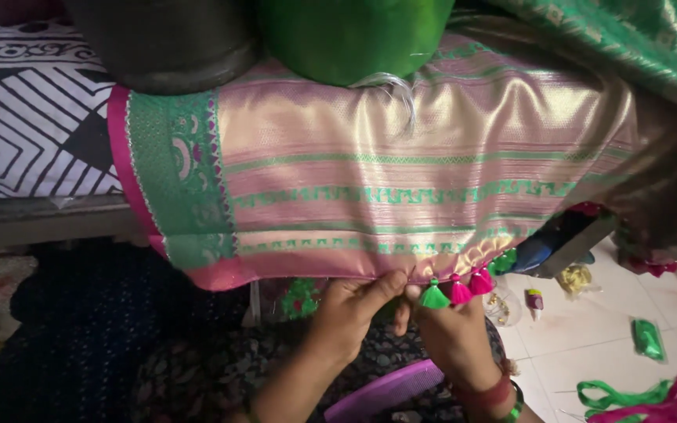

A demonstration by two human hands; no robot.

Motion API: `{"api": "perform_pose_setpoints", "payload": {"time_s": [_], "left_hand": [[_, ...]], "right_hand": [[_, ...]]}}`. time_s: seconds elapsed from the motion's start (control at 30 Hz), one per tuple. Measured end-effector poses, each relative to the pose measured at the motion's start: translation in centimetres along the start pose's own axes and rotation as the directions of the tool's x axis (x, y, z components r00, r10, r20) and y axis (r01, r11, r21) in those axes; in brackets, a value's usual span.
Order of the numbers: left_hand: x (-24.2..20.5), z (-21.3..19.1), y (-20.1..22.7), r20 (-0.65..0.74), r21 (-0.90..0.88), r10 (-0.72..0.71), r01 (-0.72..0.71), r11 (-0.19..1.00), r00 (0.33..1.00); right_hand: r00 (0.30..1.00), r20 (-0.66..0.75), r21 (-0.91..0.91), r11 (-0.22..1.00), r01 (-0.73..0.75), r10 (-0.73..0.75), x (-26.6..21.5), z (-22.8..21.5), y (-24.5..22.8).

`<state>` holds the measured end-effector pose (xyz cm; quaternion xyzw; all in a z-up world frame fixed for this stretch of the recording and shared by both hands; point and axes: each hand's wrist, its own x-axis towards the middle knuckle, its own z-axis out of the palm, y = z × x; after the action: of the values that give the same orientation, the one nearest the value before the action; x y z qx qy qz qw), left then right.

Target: Attaching decorative tassels and ribbon to the edge of a sari cloth.

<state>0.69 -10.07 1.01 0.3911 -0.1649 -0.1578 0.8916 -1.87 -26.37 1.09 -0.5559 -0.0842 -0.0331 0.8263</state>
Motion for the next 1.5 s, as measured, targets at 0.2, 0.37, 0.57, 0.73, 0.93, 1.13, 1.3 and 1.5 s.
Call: {"api": "perform_pose_setpoints", "payload": {"time_s": [0.2, 0.37, 0.57, 0.73, 0.93, 1.13, 1.3, 1.5], "left_hand": [[0.5, -1.3, -1.6, -0.125, 0.194, 0.125, -0.099, 0.976, 0.984], [0.7, -0.3, -0.9, -0.122, 0.357, 0.186, -0.132, 0.925, 0.975], [0.9, 0.8, 0.4, -0.077, 0.201, 0.152, -0.134, 0.970, 0.985], [1.3, -1.2, -1.9, -0.262, 0.016, 0.065, -0.063, 0.998, 0.963], [0.4, 1.9, 0.5, -0.243, -0.068, 0.049, -0.067, 0.995, 0.969], [0.2, 3.2, 1.9, -0.198, -0.191, 0.001, -0.040, 0.981, 0.980], [1.0, 1.8, 0.6, -0.264, -0.097, -0.001, -0.025, 0.995, 0.964], [1.4, 1.6, 1.9, -0.265, -0.005, 0.021, -0.023, 1.000, 0.964]], "right_hand": [[0.968, -0.107, -0.622, 0.775, 0.112, -0.226, -2.1, 3.1, -4.0], [0.683, 0.117, -0.901, 0.213, 0.378, -0.721, -1.3, 6.1, -9.7], [0.773, 0.416, -0.805, 0.202, 0.558, -0.478, 0.6, 6.4, -9.9], [0.709, 0.392, -0.764, 0.222, 0.606, -0.586, 0.0, 7.4, -7.5], [0.695, 0.316, -0.829, 0.168, 0.534, -0.646, 1.0, 4.8, -4.9], [0.997, -0.033, 0.471, 0.881, -0.040, 0.063, 3.9, 0.6, -3.0], [0.996, -0.067, 0.151, 0.985, 0.077, -0.067, 3.9, 2.2, -5.1], [0.934, 0.056, -0.186, 0.916, 0.357, -0.352, 5.8, 3.0, -15.0]]}}
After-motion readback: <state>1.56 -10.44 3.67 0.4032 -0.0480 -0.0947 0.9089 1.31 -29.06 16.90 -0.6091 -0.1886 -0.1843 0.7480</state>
